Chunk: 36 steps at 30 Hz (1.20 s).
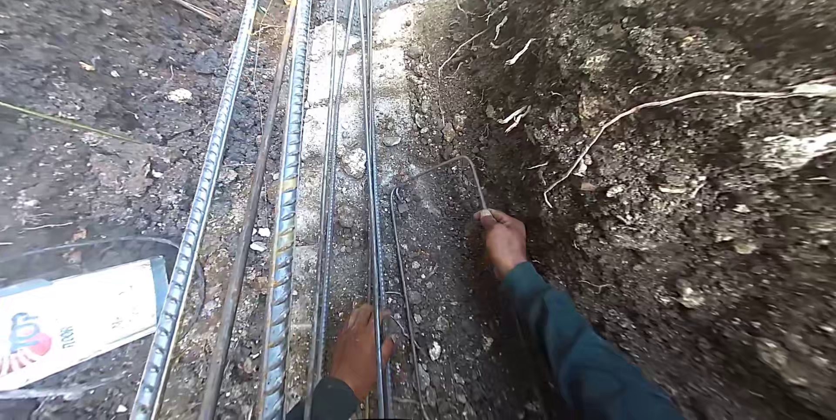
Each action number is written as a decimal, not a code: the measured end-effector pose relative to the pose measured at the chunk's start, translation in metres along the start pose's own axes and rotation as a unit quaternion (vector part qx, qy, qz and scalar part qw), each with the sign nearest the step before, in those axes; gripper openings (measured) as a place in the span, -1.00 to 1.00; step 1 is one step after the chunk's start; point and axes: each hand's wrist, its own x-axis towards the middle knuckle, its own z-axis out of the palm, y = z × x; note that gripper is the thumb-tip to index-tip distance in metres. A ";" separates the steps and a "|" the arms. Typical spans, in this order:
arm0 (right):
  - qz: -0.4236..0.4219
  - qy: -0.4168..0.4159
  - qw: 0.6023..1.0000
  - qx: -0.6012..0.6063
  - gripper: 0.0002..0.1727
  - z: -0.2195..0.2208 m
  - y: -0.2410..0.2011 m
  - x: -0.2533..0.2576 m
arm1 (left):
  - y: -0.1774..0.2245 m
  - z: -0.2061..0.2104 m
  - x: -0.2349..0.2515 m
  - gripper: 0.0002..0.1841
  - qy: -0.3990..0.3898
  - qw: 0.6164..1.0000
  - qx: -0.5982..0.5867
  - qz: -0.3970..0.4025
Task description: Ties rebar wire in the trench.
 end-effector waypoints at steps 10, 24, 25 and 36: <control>0.121 -0.113 0.979 0.116 -0.69 -0.014 -0.030 -0.004 | 0.003 -0.001 0.022 -0.33 -0.095 0.994 -0.048 -0.004; 0.010 -0.007 0.985 -0.175 -0.60 0.007 0.018 -0.011 | 0.011 0.015 0.026 -0.59 -0.064 0.946 -0.294 -0.120; 0.016 -0.005 0.982 -0.188 -0.60 0.007 0.019 -0.011 | 0.016 0.014 0.025 -0.62 -0.060 0.944 -0.294 -0.136; 0.011 -0.018 0.951 -0.307 -0.60 0.019 0.033 -0.017 | 0.027 -0.003 0.011 0.04 0.065 0.976 -0.061 -0.198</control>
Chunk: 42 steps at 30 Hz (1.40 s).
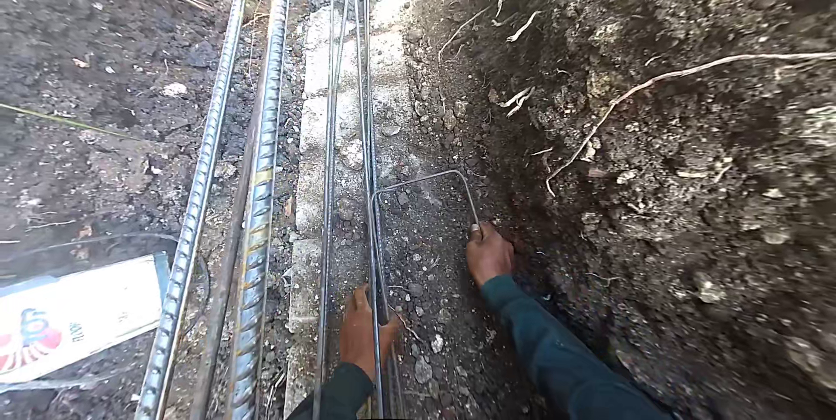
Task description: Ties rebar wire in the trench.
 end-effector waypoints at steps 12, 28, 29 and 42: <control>-0.004 -0.013 0.995 -0.100 -0.61 -0.011 -0.001 -0.004 | 0.017 -0.011 0.002 -0.09 -0.097 0.988 0.115 0.027; -0.055 -0.064 0.987 -0.135 -0.57 -0.008 0.002 -0.011 | 0.013 -0.009 0.000 -0.48 -0.095 0.985 0.138 0.037; -0.058 -0.061 0.989 -0.120 -0.57 -0.009 0.003 -0.012 | 0.013 -0.009 -0.001 -0.44 -0.100 0.983 0.150 0.044; -0.098 0.016 0.977 -0.187 -0.54 -0.017 -0.004 -0.013 | 0.017 0.003 0.001 -0.18 -0.120 0.977 0.165 0.059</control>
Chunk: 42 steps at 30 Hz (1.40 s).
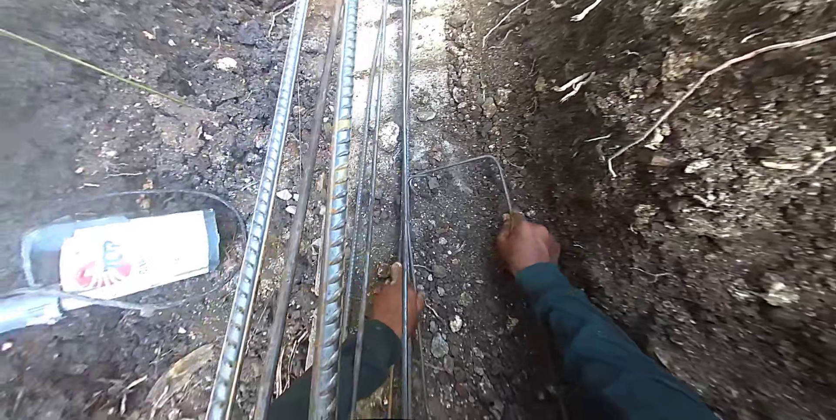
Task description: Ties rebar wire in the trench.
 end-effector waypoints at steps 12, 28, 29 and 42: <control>-0.007 -0.018 0.997 -0.074 -0.54 -0.004 0.005 0.001 | 0.016 0.001 -0.003 -0.10 0.009 0.999 -0.013 -0.028; -0.268 -0.124 0.948 -0.116 -0.55 -0.025 -0.119 0.100 | -0.019 0.005 -0.002 -0.29 0.059 0.998 -0.015 0.016; -0.288 -0.133 0.942 -0.111 -0.55 -0.010 -0.125 0.109 | -0.020 0.003 -0.002 -0.30 0.076 0.997 -0.022 0.025; -0.297 -0.299 0.906 0.039 -0.65 0.011 -0.109 0.140 | -0.028 -0.007 0.012 -0.48 0.015 0.964 -0.265 0.006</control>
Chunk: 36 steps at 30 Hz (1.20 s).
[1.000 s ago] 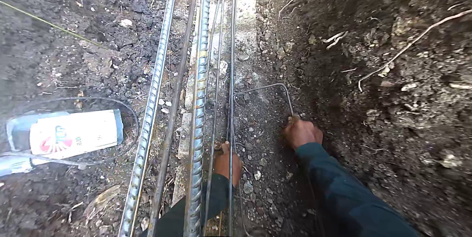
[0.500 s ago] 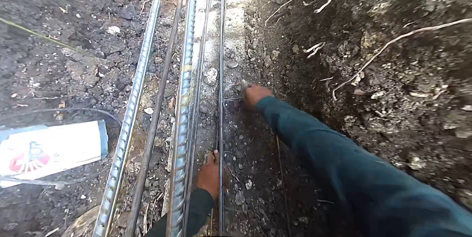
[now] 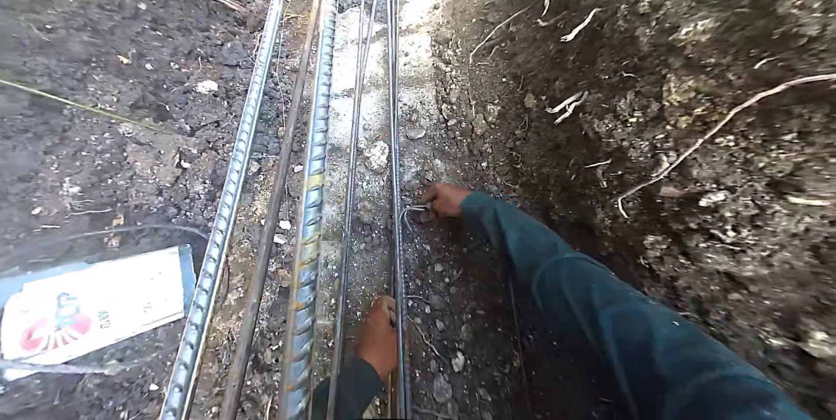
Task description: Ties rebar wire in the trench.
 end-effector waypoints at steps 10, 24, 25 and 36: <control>0.125 0.070 0.984 -0.104 -0.68 0.021 -0.043 -0.023 | -0.014 -0.009 -0.003 -0.50 0.001 0.998 -0.032 0.048; 0.065 0.150 0.986 -0.042 -0.76 0.047 -0.033 -0.015 | -0.021 0.000 -0.010 -0.82 0.072 0.960 -0.269 -0.041; 0.065 0.150 0.986 -0.035 -0.73 0.049 -0.036 -0.018 | -0.019 -0.001 -0.011 -0.85 0.103 0.955 -0.273 -0.051; 0.090 0.138 0.985 0.048 -0.77 0.046 -0.040 -0.019 | -0.045 0.005 0.012 -0.75 0.058 0.916 -0.394 -0.049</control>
